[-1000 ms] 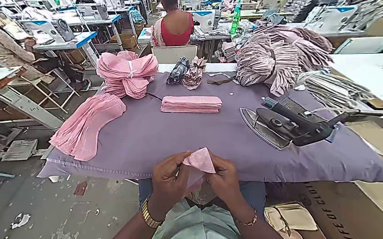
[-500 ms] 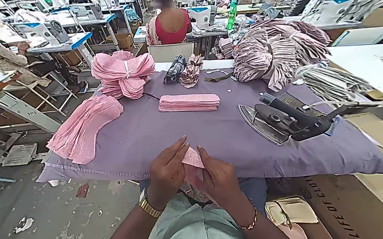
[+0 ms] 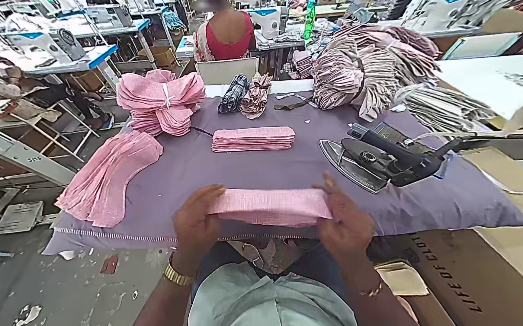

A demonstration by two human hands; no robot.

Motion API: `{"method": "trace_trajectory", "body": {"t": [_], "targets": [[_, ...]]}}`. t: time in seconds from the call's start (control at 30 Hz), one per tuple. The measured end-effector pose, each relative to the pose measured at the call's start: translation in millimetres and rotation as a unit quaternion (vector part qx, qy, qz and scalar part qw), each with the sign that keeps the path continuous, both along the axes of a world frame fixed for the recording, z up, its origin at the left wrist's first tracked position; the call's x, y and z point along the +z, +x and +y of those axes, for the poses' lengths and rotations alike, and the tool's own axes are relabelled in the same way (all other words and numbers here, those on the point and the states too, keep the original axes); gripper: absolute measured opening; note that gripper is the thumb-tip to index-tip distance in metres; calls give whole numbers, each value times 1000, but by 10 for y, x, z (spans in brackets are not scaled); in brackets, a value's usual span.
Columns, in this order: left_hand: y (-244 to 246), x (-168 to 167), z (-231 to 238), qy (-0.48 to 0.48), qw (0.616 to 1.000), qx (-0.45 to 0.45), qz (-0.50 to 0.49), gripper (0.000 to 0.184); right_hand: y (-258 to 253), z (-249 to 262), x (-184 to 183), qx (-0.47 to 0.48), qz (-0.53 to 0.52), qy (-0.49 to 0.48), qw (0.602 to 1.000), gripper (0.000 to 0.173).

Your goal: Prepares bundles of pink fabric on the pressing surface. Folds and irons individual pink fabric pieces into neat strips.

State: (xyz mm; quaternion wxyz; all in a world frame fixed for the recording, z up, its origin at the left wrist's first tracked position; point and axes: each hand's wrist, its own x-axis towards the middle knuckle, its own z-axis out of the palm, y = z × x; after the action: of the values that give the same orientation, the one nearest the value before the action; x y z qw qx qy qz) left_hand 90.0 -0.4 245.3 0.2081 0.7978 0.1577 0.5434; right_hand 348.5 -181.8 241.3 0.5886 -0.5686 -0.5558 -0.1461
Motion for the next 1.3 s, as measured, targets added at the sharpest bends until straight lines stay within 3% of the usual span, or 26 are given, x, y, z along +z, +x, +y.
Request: {"method": "trace_trajectory", "body": {"t": [0.1,0.17,0.27,0.4,0.47,0.6,0.67,0.77,0.9,1.0,1.1,1.23,1.3], "targets": [[64,-117,111,21,993,77,90,22,151,105,-114,-46,-60,-59,995,30],[142,-107,255,50,957,172,227,29,279,252,-180,-63,-105,-122,985,32],[178,-97,437,44,927,158,338,36,433,331,-302,-62,-126,-189,972,36],[207,-139,445,90,957,3,276,27,373,266,-239,3,-123,-155,980,23],[180,-225,451,95,949,-26,300,32,305,221,-288,-10,-139,-191,972,28],[164,-253,460,71,941,-23,330,37,231,176,-337,-57,-132,-260,955,33],[158,-239,454,48,945,-14,324,36,262,182,-304,-47,-112,-275,954,32],[220,-198,428,19,949,-2,314,36,347,197,-199,-10,-78,-300,951,44],[552,-118,396,59,927,38,368,35,476,393,-144,4,-68,-265,962,30],[736,-62,427,41,915,5,401,32,524,519,-180,14,-67,-296,953,32],[727,-35,480,-1,938,-46,343,25,616,503,-200,49,-21,-308,950,32],[640,-103,503,-29,963,-78,257,20,652,431,-225,127,119,-222,959,13],[621,-109,500,-44,967,-83,237,19,642,421,-226,141,130,-191,963,10]]}}
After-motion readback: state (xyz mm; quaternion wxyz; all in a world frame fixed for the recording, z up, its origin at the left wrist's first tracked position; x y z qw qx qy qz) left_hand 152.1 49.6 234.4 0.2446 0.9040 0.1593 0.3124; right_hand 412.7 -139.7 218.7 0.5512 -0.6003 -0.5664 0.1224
